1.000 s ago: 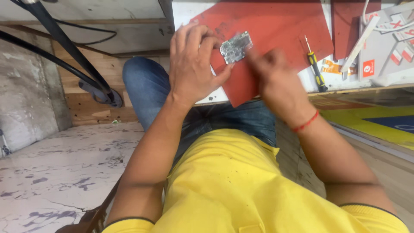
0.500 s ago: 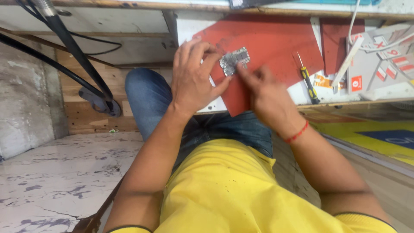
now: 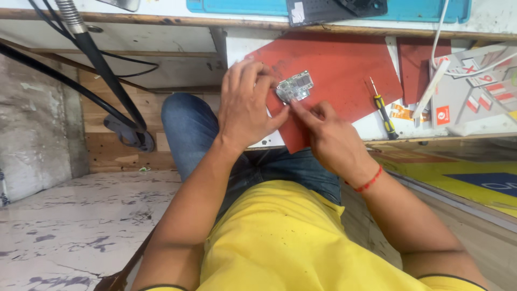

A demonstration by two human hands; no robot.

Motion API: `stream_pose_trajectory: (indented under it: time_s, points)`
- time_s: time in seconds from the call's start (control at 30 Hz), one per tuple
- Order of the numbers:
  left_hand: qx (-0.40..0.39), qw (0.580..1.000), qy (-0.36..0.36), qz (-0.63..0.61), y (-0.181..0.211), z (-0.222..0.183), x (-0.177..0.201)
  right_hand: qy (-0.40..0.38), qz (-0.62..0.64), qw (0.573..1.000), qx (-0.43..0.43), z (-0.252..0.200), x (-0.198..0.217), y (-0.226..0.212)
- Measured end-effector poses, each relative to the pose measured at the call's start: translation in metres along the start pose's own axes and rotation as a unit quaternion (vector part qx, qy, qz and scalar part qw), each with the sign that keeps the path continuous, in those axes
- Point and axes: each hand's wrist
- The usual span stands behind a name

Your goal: The person scrapes a small circuit board with a tool and then uses a hot air gun to heat the board. The person holds the board steady while applying heat to specific areas.

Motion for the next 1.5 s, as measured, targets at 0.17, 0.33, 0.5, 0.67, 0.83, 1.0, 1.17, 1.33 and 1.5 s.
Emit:
stream_pose_trajectory:
  time_s: [0.17,0.33,0.5,0.67,0.83,1.0,1.17,1.33,1.5]
  points:
    - [-0.002,1.0,-0.006,-0.003,0.003,-0.001,-0.001,0.018,-0.001,0.999,-0.033,-0.012,-0.002,0.01]
    - [-0.001,1.0,0.0,-0.007,0.001,-0.004,-0.001,0.01,0.001,0.999,-0.053,-0.006,-0.002,-0.002]
    - [0.011,1.0,-0.012,0.0,0.003,-0.001,0.003,0.009,0.007,1.0,-0.007,0.003,0.001,-0.01]
    - [0.002,1.0,0.0,0.0,0.005,0.003,0.004,-0.008,-0.004,1.0,-0.004,0.001,-0.004,0.006]
    - [0.016,1.0,-0.009,-0.018,0.004,-0.004,0.001,0.042,-0.014,0.999,-0.011,-0.008,-0.002,0.0]
    - [-0.008,0.999,0.014,-0.042,-0.002,-0.002,0.003,-0.045,-0.01,0.998,-0.044,0.003,0.003,-0.017]
    - [-0.002,0.999,0.003,-0.035,-0.003,-0.002,-0.001,-0.066,0.014,0.998,-0.013,-0.003,-0.005,-0.005]
    - [-0.001,1.0,0.005,-0.031,0.002,0.001,0.003,0.002,-0.001,0.999,-0.043,-0.006,-0.003,0.01]
    - [-0.006,1.0,-0.009,-0.01,0.003,-0.006,0.002,-0.007,0.008,0.999,-0.031,-0.015,-0.004,0.003]
Point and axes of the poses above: each hand's wrist, its own z-axis towards the middle knuckle, its own x-axis out of the back of the hand, y = z × x, and after that the axes turned 9 degrees about x, right-handed
